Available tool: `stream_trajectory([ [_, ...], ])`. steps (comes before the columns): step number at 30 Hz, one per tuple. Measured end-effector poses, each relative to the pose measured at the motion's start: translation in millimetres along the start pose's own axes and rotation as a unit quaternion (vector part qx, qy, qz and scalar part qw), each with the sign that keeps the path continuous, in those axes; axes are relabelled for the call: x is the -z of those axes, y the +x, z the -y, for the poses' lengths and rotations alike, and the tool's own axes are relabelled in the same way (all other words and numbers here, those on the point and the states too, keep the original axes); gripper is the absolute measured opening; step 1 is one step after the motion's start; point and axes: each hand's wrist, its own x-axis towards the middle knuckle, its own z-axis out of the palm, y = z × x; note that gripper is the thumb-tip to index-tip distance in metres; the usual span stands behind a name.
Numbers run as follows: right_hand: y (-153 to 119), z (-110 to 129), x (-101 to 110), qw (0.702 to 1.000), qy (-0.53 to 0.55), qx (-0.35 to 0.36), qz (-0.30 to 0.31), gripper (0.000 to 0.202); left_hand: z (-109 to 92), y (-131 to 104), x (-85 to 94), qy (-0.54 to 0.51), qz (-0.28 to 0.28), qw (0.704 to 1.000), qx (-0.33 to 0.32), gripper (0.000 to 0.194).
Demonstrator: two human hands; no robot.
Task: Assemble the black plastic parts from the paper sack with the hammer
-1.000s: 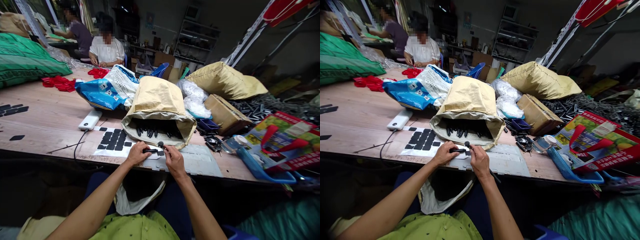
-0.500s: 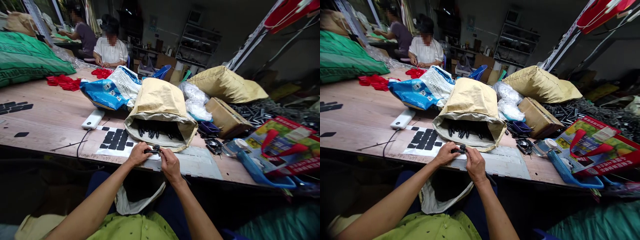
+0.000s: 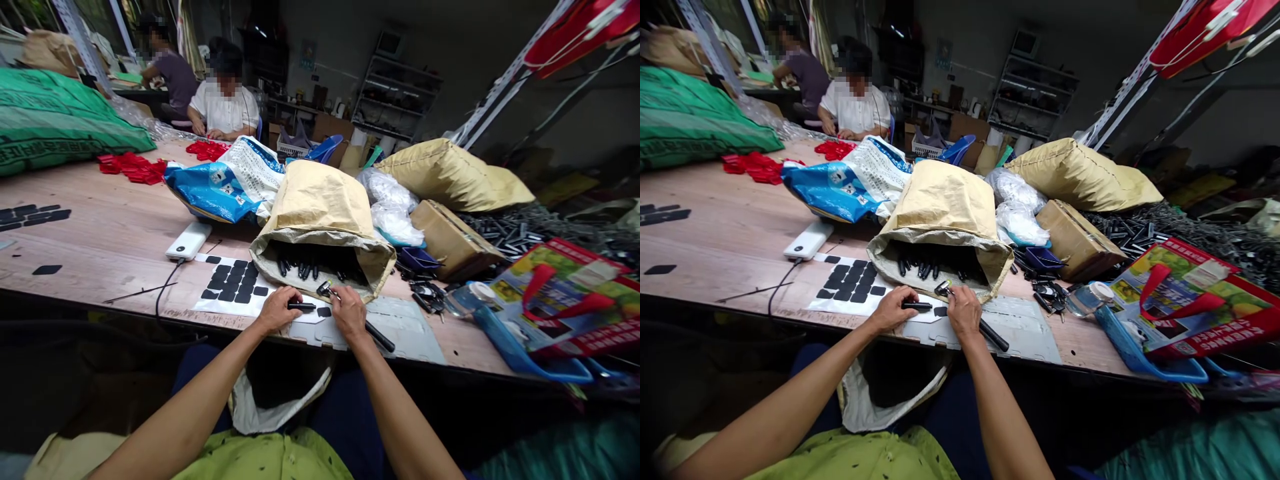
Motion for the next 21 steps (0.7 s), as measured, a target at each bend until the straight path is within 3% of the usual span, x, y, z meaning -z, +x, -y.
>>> stream_trajectory([
  [5, -9.1, -0.6, -11.5, 0.999, -0.046, 0.013, -0.022, 0.021, 0.9, -0.2, 0.5, -0.001, 0.007, 1.000, -0.003, 0.016],
  [21, -11.2, 4.5, -8.7, 0.996, -0.084, 0.022, -0.017, 0.020, 3.7, -1.0, -0.9, -0.026, 0.000, 1.000, -0.006, 0.017],
])
